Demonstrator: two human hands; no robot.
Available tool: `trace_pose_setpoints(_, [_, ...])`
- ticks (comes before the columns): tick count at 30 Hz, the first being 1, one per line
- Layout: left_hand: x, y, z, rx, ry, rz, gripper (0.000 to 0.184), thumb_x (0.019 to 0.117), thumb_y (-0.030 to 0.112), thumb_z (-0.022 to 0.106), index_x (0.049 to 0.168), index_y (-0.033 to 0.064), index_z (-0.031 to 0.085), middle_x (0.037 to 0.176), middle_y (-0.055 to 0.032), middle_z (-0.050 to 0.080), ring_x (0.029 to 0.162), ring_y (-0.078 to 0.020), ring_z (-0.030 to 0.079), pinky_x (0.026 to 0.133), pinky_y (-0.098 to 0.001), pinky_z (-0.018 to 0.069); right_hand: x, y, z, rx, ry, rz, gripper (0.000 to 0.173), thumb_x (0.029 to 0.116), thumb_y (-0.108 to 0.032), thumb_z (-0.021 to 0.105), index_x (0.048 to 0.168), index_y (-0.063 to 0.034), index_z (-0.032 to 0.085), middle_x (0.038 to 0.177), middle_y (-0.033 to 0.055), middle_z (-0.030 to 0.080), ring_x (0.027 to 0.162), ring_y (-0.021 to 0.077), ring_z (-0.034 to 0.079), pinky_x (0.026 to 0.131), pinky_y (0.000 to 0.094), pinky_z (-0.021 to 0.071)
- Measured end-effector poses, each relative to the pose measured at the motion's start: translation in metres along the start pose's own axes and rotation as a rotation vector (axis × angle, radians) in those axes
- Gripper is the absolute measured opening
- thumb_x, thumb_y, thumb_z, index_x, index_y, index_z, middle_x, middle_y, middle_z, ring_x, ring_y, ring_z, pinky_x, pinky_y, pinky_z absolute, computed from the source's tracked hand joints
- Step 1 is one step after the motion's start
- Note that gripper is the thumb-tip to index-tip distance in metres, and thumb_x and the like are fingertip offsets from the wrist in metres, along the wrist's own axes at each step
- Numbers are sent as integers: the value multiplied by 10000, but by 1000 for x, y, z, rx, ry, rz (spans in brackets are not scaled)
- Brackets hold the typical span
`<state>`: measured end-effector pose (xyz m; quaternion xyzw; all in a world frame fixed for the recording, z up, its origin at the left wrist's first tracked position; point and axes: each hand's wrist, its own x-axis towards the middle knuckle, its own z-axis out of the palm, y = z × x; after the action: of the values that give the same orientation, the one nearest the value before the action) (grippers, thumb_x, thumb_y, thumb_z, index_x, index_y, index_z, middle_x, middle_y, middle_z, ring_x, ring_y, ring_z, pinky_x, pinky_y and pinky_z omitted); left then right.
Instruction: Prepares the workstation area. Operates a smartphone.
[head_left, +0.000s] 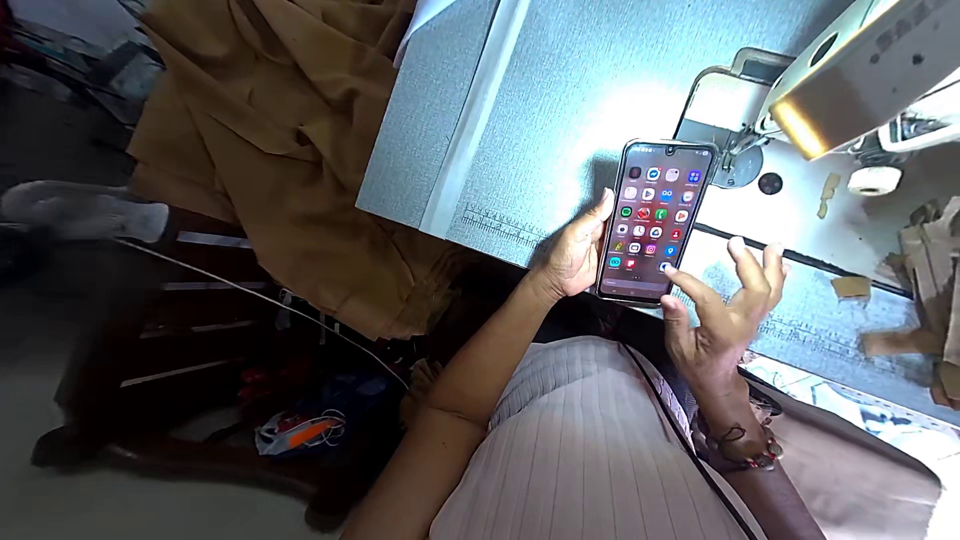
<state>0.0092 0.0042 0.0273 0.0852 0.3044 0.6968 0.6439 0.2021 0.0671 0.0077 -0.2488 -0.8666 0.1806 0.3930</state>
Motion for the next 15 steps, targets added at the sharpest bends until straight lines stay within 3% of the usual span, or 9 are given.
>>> trace_pose_setpoints(5, [0,0,-1,-6,-9,12,525,1118,420,161,1267,125,569,1137,-61,723,1080,-166,707,939,-353,579,3,10,-3,85,30,8,302,1057,-379,537,1128,-124,681,1468,211,484,1521,327,286,1252,488,210])
trace_pose_setpoints(9, [0,-1,-1,-20,-25,25,552,1115,424,125,1282,125,559,1154,-65,720,1097,-177,703,951,-371,576,7,10,-2,160,39,26,288,1055,-334,551,1131,-91,686,1414,233,520,1482,317,366,1232,460,281])
trace_pose_setpoints(12, [0,0,0,-36,-34,26,544,1113,434,127,1268,137,556,1142,-50,717,1088,-168,701,936,-358,578,14,4,0,108,2,0,297,1039,-377,558,1140,-133,694,1445,248,493,1498,367,314,1236,500,233])
trace_pose_setpoints(15, [1,0,-1,-32,-42,32,557,1111,438,108,1266,127,544,1125,-53,708,1075,-164,697,922,-353,576,27,-4,6,-10,-63,-60,397,1011,-505,557,1228,-200,688,1498,280,443,1516,458,227,1232,596,150])
